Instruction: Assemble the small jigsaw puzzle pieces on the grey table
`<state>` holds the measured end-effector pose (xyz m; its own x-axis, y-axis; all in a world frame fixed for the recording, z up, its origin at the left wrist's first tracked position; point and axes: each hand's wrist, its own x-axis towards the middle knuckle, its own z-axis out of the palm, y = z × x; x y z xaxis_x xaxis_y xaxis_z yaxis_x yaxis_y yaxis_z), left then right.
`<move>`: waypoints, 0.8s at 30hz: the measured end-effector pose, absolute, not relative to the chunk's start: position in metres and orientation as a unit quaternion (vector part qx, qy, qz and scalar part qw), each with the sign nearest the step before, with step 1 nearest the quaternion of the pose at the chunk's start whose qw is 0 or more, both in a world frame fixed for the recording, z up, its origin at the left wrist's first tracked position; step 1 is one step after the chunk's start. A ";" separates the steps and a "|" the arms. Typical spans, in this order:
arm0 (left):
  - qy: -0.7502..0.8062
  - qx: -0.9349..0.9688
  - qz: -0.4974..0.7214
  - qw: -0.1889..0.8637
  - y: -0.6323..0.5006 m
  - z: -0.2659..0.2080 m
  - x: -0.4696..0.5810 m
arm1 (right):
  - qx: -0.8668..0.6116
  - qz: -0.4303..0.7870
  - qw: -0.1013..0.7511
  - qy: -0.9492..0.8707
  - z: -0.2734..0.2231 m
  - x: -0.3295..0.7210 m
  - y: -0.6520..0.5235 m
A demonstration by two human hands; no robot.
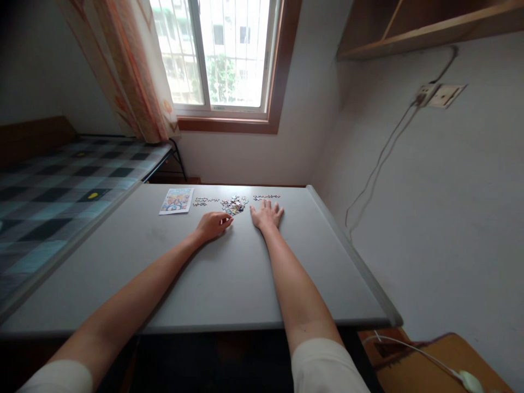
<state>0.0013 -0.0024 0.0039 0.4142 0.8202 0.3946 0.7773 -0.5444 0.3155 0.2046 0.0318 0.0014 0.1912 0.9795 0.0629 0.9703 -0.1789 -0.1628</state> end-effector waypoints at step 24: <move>0.478 0.839 0.255 0.050 -0.002 0.004 0.001 | -0.768 0.031 0.069 -0.636 0.005 0.204 0.030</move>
<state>0.0014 -0.0022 0.0037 0.4130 0.8276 0.3801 0.7765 -0.5381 0.3278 0.2040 0.0304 0.0048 0.1880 0.9813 0.0404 0.9727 -0.1803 -0.1464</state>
